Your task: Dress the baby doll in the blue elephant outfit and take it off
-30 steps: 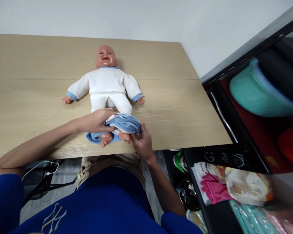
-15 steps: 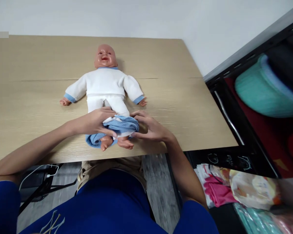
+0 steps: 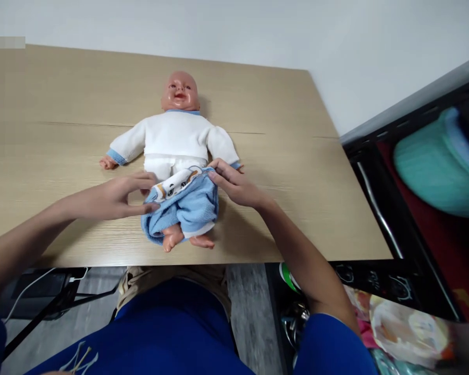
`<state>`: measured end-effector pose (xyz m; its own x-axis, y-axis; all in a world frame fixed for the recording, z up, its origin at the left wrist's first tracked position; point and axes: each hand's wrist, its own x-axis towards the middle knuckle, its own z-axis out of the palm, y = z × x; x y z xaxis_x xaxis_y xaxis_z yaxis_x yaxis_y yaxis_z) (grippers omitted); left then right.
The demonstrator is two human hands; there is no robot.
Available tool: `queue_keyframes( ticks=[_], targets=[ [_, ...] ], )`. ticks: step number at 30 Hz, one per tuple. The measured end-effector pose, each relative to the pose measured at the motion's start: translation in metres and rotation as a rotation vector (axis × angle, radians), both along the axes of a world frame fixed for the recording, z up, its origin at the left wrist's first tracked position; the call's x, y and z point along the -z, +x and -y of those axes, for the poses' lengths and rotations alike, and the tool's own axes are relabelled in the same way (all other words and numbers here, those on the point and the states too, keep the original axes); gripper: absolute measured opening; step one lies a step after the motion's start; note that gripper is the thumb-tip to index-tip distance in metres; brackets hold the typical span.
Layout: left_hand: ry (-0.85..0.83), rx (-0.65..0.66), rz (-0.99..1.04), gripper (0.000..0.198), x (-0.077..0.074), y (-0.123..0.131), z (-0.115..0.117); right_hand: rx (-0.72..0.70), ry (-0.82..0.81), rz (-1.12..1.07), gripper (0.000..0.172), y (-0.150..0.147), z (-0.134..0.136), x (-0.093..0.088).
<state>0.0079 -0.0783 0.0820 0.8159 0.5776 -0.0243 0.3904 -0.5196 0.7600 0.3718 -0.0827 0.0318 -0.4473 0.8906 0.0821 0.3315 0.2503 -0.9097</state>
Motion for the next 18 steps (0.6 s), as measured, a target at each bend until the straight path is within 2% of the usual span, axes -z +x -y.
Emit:
queue_keyframes(
  ticks=[3,7,10,11,13,15,18],
  targets=[
    [0.018,-0.154,0.088,0.031,0.018,-0.003,0.008,0.03,-0.039,-0.039,0.06,-0.006,0.001,0.012],
    [0.279,-0.351,0.167,0.025,0.041,-0.003,0.024,-0.06,-0.116,-0.051,0.055,-0.007,0.004,0.022],
    [0.353,-0.369,0.186,0.041,0.05,-0.004,0.032,-0.022,0.033,-0.061,0.047,-0.009,0.006,0.027],
    [0.351,-0.365,0.191,0.043,0.052,-0.004,0.033,0.02,0.099,-0.079,0.045,-0.01,0.007,0.029],
    [0.33,-0.37,0.207,0.035,0.054,-0.003,0.033,0.12,0.18,-0.124,0.044,-0.016,0.011,0.034],
    [0.245,-0.381,0.265,0.025,0.057,-0.001,0.03,0.213,0.172,-0.161,0.044,-0.024,0.013,0.041],
    [0.021,-0.476,0.396,0.035,0.065,0.008,0.023,0.306,0.113,-0.199,0.048,-0.036,0.011,0.052]
  ],
)
